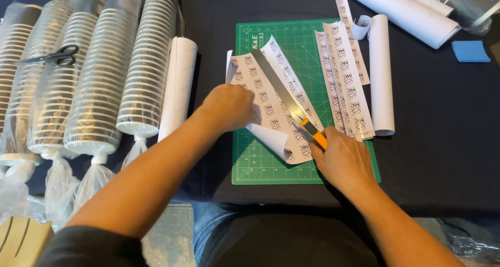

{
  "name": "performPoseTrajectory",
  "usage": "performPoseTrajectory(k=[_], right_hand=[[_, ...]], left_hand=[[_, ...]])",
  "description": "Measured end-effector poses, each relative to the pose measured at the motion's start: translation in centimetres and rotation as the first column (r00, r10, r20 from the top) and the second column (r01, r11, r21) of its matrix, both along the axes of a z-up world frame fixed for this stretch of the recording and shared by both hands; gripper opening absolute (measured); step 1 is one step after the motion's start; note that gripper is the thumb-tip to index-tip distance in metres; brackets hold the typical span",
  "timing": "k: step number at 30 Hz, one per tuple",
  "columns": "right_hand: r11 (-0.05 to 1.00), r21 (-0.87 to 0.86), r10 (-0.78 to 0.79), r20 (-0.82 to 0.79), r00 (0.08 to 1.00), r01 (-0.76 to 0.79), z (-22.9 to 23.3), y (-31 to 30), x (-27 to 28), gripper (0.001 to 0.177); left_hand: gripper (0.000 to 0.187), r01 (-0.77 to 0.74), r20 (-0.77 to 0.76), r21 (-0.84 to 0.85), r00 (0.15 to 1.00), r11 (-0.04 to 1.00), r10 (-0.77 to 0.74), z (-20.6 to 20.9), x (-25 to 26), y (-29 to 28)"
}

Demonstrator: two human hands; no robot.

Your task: Cutting printed paper strips using a utility knife and a metal ruler on a cutting mat.

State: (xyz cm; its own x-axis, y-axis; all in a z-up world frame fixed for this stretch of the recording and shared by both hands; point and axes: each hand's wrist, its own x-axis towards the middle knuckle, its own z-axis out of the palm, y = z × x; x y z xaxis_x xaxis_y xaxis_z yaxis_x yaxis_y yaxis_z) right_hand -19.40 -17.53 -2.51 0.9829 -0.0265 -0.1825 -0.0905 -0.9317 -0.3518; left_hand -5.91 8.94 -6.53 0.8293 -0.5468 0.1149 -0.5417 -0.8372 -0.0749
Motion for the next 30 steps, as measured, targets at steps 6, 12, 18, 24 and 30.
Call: performPoseTrajectory(k=[6, 12, 18, 24, 30], right_hand=[[1.000, 0.002, -0.011, 0.033, 0.999, 0.011, 0.0, 0.2, -0.2, 0.035], [1.000, 0.009, 0.007, 0.038, 0.999, -0.007, 0.1, 0.1, -0.6, 0.039], [0.999, 0.024, 0.020, 0.027, 0.999, -0.021, 0.0, -0.1, -0.6, 0.041], [0.997, 0.044, 0.066, 0.074, 0.995, -0.069, -0.6, -0.6, -1.2, 0.040], [0.995, 0.018, 0.098, 0.103, 0.990, -0.100, -1.9, -1.5, -1.7, 0.040]], left_hand=[[0.014, -0.195, 0.106, 0.009, 0.975, 0.981, 0.193, -3.2, 4.2, -3.9], [0.030, -0.248, -0.073, -0.208, 0.968, 0.946, 0.238, -4.7, 8.5, -3.4], [0.051, -0.113, 0.019, -0.257, 0.992, 0.960, 0.122, -2.7, 4.8, -3.2], [0.081, -0.093, -0.171, -0.286, 0.984, 0.954, 0.045, -1.1, 4.3, -3.0], [0.095, -0.115, -0.252, -0.225, 0.966, 0.968, 0.056, 0.5, 3.5, -3.2]])
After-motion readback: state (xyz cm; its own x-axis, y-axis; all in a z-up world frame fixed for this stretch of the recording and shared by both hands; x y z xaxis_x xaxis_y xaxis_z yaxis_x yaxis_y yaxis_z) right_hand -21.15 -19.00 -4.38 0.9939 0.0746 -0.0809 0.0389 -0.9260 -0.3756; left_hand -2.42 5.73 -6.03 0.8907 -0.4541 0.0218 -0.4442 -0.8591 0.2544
